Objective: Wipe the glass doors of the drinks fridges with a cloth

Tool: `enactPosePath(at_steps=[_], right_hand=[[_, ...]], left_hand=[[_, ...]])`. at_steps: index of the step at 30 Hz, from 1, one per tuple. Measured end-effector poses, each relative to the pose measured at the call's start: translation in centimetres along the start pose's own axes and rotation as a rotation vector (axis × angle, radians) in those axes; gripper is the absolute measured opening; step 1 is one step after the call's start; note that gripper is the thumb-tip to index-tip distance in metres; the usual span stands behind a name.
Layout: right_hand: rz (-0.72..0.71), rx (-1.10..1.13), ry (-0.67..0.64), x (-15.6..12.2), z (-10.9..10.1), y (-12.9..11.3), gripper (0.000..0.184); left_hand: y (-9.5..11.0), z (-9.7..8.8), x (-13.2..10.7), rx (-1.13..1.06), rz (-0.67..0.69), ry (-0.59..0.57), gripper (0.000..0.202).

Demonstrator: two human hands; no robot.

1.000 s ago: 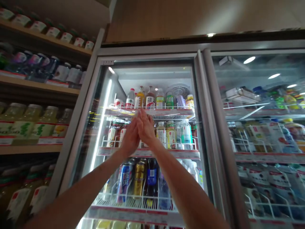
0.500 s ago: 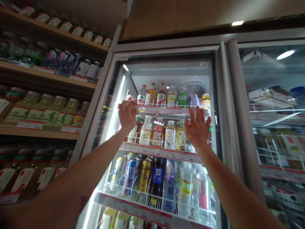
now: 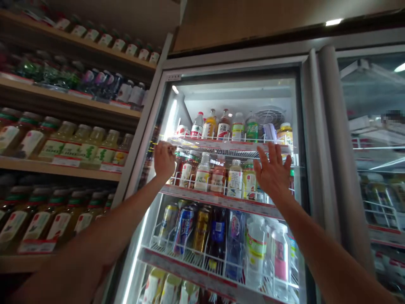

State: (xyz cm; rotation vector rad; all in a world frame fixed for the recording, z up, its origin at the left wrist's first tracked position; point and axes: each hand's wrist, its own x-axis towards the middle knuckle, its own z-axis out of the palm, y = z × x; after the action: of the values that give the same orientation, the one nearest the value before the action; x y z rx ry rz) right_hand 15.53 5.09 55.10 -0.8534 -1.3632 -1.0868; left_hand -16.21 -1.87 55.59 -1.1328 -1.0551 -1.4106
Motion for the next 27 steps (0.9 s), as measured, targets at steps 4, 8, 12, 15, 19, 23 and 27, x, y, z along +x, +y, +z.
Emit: enactPosePath(at_steps=[4, 8, 12, 15, 19, 23, 27], right_hand=[[0.007, -0.009, -0.023, -0.2, 0.0, -0.2, 0.054], [-0.010, -0.019, -0.011, -0.4, 0.2, 0.2, 0.056], [0.022, -0.016, -0.043, -0.6, 0.0, 0.0, 0.056], [0.050, 0.003, -0.065, -0.7, -0.2, -0.4, 0.059], [0.046, 0.033, -0.093, -0.8, -0.7, -0.4, 0.059], [0.028, 0.064, -0.094, -1.0, -1.2, -0.2, 0.057], [0.042, 0.091, -0.116, -2.2, -1.4, -1.9, 0.061]], left_hand=[[3.6, 0.7, -1.5, -0.076, 0.005, 0.022, 0.015], [9.3, 2.8, -4.1, -0.139, 0.312, -0.106, 0.023], [2.4, 0.7, -3.0, -0.059, 0.044, -0.059, 0.032], [-2.5, -0.5, -2.9, -0.011, -0.187, 0.068, 0.038], [0.9, 0.8, -7.2, -0.042, 0.011, 0.040, 0.037], [2.1, 0.8, -10.4, -0.081, 0.329, -0.120, 0.035], [-3.0, -1.1, -9.6, -0.001, -0.064, 0.058, 0.037]])
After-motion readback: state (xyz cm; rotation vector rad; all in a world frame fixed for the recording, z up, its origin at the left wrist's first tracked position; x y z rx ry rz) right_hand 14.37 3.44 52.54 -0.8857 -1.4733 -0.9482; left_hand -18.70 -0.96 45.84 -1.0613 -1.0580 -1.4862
